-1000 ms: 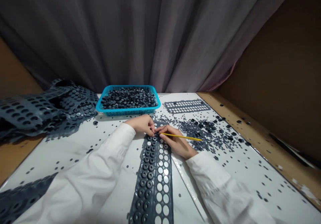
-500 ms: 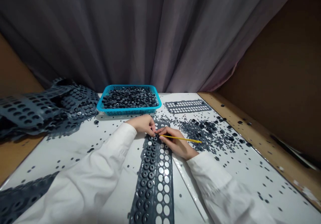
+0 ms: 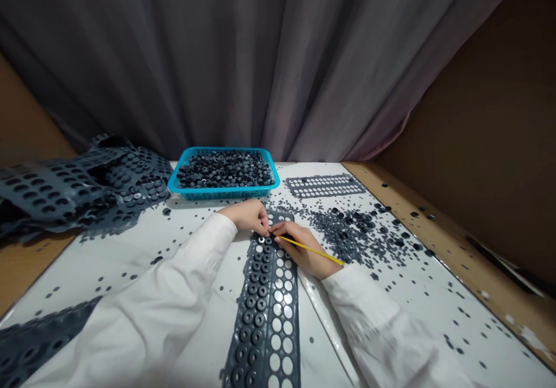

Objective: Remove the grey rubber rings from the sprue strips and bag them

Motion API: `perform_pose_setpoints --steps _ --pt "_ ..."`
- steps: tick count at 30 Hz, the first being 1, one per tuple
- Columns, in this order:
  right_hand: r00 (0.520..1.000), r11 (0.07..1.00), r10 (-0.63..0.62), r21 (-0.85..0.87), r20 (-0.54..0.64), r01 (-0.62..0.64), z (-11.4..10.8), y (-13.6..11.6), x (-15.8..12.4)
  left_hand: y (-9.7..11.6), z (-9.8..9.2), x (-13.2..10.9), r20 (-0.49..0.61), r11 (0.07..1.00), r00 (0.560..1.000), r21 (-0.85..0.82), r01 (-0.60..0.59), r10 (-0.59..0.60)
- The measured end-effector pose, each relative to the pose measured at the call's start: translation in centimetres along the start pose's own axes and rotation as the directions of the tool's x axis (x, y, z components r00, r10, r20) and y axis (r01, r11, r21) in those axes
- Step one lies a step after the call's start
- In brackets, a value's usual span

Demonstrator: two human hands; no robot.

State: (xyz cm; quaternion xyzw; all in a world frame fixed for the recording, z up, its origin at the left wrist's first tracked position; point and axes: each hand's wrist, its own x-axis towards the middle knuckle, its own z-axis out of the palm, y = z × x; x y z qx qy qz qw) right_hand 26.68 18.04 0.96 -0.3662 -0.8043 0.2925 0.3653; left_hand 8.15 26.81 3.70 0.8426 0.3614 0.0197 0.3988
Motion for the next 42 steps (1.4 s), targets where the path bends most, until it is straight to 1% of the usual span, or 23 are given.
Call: perform_pose_setpoints --steps 2,6,10,18,23,27,31,34,37,39,42 --pt "1.000 0.999 0.007 0.032 -0.009 -0.007 -0.07 -0.19 0.02 -0.08 0.00 0.01 0.005 1.000 1.000 -0.009 -0.004 0.004" --pt "0.997 0.989 0.079 0.128 -0.019 -0.076 -0.16 -0.44 0.04 -0.06 -0.01 -0.02 0.006 1.000 1.000 -0.024 -0.011 0.012" --pt "0.995 0.984 0.099 0.147 -0.015 -0.096 -0.08 -0.25 0.00 -0.06 0.05 -0.04 0.006 0.999 1.000 -0.034 -0.014 0.014" --pt "0.999 0.996 0.031 0.082 -0.007 -0.030 0.02 0.09 0.08 -0.28 0.25 0.17 0.000 0.999 1.000 -0.047 -0.014 0.015" --pt "1.000 1.000 0.015 0.025 -0.002 -0.015 0.13 0.24 0.05 -0.27 0.22 0.19 0.004 0.999 1.000 -0.042 -0.010 0.010" --pt "1.000 0.999 -0.010 -0.043 0.024 0.011 0.13 0.18 0.12 -0.15 0.13 0.12 0.010 0.999 1.000 -0.039 -0.006 0.006" --pt "0.999 0.997 -0.002 -0.071 0.040 0.004 0.08 0.00 0.28 -0.05 0.06 0.03 0.018 0.999 1.000 -0.045 -0.014 0.015" --pt "1.000 0.999 0.026 -0.018 0.004 -0.026 0.00 -0.05 0.35 -0.16 0.05 0.06 0.019 0.999 1.000 -0.049 -0.020 0.021" --pt "0.993 0.992 0.106 0.077 -0.047 -0.102 -0.10 -0.03 0.35 -0.34 0.02 0.13 0.021 0.998 0.999 -0.052 -0.024 0.025" --pt "0.988 0.980 0.149 0.141 -0.042 -0.142 -0.15 -0.01 0.34 -0.42 -0.01 0.15 0.023 0.998 0.999 -0.053 -0.024 0.025" --pt "0.984 0.966 0.177 0.195 -0.015 -0.170 -0.16 0.05 0.30 -0.48 0.00 0.16 0.024 0.998 0.999 -0.054 -0.020 0.021"
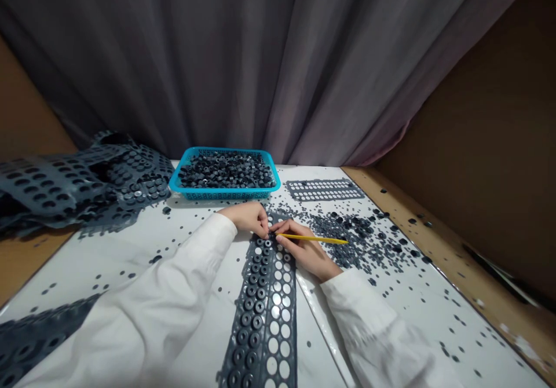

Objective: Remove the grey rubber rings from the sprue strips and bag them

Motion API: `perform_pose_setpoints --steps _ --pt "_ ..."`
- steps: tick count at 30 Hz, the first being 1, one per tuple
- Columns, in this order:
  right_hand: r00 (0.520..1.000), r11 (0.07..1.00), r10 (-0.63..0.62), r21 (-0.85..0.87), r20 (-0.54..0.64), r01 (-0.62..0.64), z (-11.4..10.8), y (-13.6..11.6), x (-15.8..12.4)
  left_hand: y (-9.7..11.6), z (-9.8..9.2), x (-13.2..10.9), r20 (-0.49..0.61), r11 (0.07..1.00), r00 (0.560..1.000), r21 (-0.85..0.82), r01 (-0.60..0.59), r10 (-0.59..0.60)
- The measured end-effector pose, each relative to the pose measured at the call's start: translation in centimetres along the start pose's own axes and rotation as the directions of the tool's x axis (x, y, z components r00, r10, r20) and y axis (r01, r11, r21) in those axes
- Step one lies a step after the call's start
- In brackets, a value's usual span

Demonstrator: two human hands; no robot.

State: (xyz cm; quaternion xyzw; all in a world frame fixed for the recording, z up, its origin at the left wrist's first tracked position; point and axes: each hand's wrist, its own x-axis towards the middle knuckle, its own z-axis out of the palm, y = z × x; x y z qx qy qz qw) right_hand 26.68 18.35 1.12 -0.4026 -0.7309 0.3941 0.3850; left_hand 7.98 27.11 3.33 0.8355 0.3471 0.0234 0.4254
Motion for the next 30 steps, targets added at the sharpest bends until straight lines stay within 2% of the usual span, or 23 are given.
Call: perform_pose_setpoints --steps 5,8,12,16,21,30 --pt "0.999 0.999 0.039 -0.001 -0.032 -0.039 -0.1 0.0 -0.1 -0.1 0.0 0.0 0.008 1.000 1.000 0.006 -0.007 0.007" --pt "0.984 0.994 0.106 0.030 -0.146 -0.103 0.0 0.2 -0.1 -0.1 -0.4 -0.1 0.030 1.000 0.999 -0.001 -0.018 0.018" --pt "0.941 0.974 0.188 0.176 -0.280 -0.142 0.1 0.5 -0.2 0.6 -1.3 -0.9 0.010 0.999 0.999 -0.014 -0.047 0.047" --pt "0.912 0.983 0.186 0.068 -0.366 -0.173 0.1 0.6 -0.2 1.6 -1.6 -1.3 -0.070 0.999 0.997 0.025 -0.039 0.041" --pt "0.945 0.992 0.119 -0.004 -0.306 -0.127 -0.1 0.2 -0.2 2.6 -0.5 -0.8 -0.047 0.995 0.999 0.104 0.000 0.005" --pt "0.956 0.984 0.181 0.043 -0.230 -0.176 0.2 0.7 -0.5 3.1 -0.1 -0.7 -0.032 0.982 0.999 0.186 0.019 -0.013"
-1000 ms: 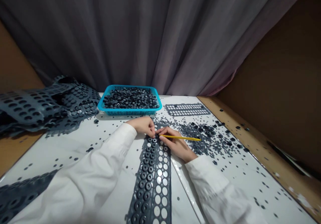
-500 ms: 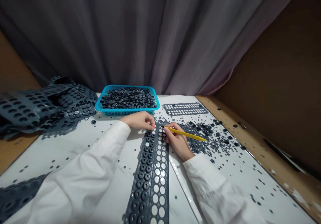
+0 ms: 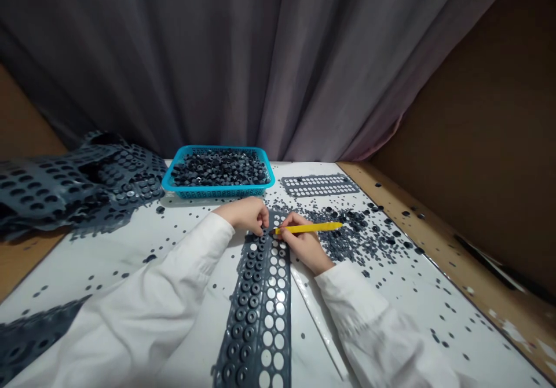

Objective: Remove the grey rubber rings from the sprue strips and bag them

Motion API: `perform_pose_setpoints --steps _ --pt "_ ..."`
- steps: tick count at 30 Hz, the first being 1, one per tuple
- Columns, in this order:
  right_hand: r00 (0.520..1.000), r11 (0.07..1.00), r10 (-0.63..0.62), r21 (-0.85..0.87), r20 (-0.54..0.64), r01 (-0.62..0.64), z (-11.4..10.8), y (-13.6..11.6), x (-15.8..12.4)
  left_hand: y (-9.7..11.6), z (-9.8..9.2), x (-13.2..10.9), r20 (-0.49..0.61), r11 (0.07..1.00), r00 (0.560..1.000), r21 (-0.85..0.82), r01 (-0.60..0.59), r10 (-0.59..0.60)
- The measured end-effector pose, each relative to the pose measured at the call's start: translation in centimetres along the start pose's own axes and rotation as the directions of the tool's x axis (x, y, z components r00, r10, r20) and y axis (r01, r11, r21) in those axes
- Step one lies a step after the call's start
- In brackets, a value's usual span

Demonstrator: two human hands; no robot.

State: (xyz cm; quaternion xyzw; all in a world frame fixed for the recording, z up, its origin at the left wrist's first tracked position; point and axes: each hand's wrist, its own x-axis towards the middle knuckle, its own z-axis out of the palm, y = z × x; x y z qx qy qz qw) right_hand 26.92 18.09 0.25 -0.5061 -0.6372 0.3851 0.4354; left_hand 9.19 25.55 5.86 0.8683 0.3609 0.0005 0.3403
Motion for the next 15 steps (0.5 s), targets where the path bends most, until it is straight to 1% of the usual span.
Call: perform_pose_setpoints --steps 5,10,15 --pt "1.000 1.000 0.005 0.026 -0.023 -0.005 0.1 0.1 0.2 -0.1 0.4 0.4 -0.015 0.997 1.000 0.068 -0.021 0.022" --pt "1.000 1.000 0.013 0.012 0.000 -0.013 0.1 -0.2 0.2 -0.2 0.9 0.8 -0.028 0.990 0.998 0.129 -0.060 0.064" --pt "1.000 0.999 0.017 0.030 0.018 -0.018 0.2 -0.3 0.2 0.3 1.3 0.9 -0.033 0.980 0.996 0.183 -0.073 0.081"
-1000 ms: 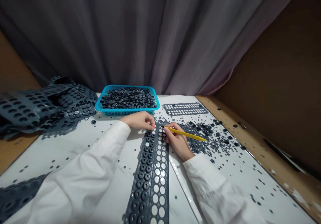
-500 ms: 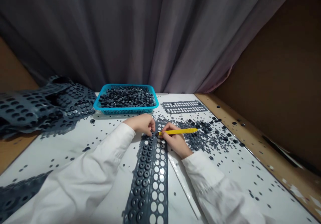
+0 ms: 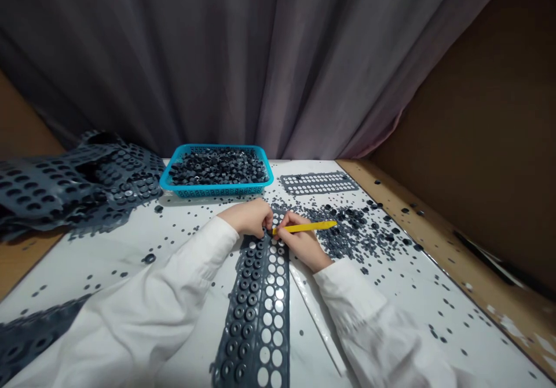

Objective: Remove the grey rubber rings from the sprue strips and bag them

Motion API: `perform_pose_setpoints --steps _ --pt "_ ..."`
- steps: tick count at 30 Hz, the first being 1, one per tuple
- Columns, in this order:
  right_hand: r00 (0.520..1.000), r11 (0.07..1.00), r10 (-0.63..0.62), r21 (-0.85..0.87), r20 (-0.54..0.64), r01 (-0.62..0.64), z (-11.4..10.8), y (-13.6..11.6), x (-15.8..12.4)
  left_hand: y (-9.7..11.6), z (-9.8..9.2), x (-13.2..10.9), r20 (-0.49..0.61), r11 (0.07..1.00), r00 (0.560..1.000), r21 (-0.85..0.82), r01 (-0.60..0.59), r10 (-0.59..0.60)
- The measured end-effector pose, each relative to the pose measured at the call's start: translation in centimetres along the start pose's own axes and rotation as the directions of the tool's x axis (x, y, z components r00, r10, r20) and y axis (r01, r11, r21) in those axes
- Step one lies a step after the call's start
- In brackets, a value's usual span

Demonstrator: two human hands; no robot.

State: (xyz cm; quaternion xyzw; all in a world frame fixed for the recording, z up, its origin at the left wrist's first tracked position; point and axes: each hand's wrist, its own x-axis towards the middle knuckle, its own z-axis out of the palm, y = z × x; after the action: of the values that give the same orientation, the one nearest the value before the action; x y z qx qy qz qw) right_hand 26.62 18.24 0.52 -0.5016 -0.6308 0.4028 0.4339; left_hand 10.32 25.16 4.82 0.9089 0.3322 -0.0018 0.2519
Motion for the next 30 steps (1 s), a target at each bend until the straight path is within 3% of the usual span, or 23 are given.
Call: perform_pose_setpoints --steps 5,13,20,25,30 --pt "1.000 0.999 0.016 0.038 0.004 -0.016 0.1 -0.2 -0.1 0.7 -0.1 -0.2 -0.007 0.997 0.999 0.068 0.034 -0.033" --pt "0.994 0.987 0.033 -0.154 -0.106 -0.049 0.9 -1.1 0.0 3.4 -0.3 -1.1 -0.076 0.971 0.991 0.205 0.124 -0.110" --pt "0.989 0.991 0.046 -0.118 -0.140 -0.062 1.5 -0.1 0.3 4.1 -0.4 -0.5 -0.091 0.966 0.989 0.222 0.130 -0.113" --pt "0.988 0.991 0.015 -0.127 -0.154 -0.035 1.6 0.3 0.5 3.3 -0.7 0.7 -0.034 0.990 0.999 0.139 0.036 -0.032" --pt "0.985 0.991 -0.012 -0.131 -0.171 -0.010 1.6 0.5 0.5 1.7 -1.3 0.5 -0.024 0.994 0.998 -0.092 -0.054 0.052"
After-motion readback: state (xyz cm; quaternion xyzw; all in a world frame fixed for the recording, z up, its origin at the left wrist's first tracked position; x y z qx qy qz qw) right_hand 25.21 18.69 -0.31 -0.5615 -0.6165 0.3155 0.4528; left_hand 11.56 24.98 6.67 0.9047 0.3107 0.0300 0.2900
